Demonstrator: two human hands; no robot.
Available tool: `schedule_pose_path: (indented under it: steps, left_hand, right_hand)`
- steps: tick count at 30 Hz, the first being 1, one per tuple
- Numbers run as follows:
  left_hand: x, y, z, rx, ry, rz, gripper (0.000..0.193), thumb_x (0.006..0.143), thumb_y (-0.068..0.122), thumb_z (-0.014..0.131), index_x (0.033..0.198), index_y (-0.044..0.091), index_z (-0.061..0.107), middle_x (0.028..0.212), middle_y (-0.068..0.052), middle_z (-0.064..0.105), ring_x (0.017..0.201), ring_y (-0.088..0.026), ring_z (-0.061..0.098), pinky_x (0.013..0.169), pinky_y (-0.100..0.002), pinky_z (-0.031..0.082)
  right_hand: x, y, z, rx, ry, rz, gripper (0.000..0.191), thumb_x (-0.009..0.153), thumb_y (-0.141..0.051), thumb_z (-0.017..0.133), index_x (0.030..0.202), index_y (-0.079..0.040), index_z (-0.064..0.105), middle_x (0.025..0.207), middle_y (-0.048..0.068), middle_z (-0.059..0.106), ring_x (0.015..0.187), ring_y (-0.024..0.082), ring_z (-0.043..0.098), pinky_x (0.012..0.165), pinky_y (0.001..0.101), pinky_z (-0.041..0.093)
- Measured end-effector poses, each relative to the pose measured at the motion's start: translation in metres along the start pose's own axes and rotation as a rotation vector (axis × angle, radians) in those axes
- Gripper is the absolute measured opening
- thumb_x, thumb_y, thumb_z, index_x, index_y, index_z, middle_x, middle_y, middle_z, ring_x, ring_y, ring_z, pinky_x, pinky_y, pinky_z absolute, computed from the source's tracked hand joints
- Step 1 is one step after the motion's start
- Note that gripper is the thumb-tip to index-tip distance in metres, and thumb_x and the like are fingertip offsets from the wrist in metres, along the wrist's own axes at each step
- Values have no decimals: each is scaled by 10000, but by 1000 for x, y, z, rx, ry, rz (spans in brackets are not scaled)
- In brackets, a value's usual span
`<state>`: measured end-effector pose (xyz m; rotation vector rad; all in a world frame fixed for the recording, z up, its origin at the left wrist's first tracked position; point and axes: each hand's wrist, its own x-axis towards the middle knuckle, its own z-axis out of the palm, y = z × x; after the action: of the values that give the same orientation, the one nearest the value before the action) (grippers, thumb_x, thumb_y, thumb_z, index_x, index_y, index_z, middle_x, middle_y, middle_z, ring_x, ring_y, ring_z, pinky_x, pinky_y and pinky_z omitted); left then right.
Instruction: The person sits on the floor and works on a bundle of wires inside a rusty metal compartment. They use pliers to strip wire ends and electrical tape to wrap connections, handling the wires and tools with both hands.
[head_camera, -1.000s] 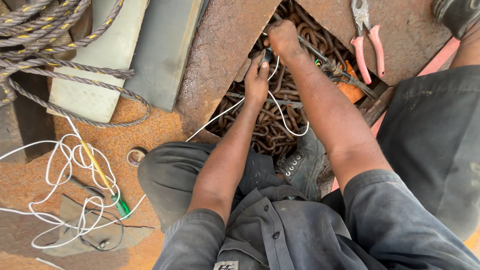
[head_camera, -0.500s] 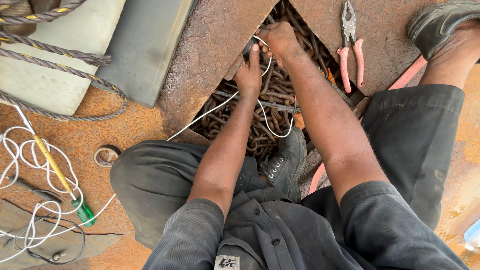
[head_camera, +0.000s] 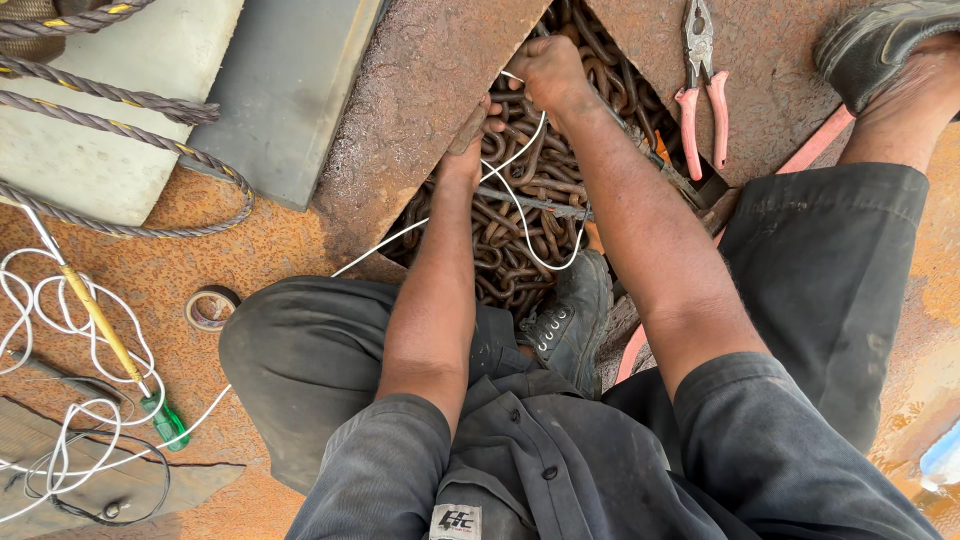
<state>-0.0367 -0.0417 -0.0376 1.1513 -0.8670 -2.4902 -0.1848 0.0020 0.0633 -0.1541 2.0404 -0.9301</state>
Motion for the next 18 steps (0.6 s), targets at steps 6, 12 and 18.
schedule_pose_path:
  steps: [6,12,18]
  left_hand:
    - [6,1,-7,83,51,-26,523,854,462,809,1209,111,654,940,-30,659,730,-142,601,806,-343,550]
    - [5,3,-6,193,54,-55,507,882,509,763,1178,110,662,879,-7,645,710,-119,533,741,-308,498]
    - [2,9,-10,215,47,-46,376,935,412,764,1134,109,664,817,-2,611,665,-110,538,661,-277,518]
  right_hand:
    - [3,5,6,-10,-11,-130,108,962,-56,697,964,10,784,741,42,723,503,36,507,447,239,410]
    - [-11,-17,-4,-17,-89,29,120,978,-95,666,1019,-37,763,716,55,718,486,53,580,401,216,449]
    - [-14,-22,2,-14,-72,100,191,978,-79,622,1118,16,710,741,69,726,522,44,644,405,176,499]
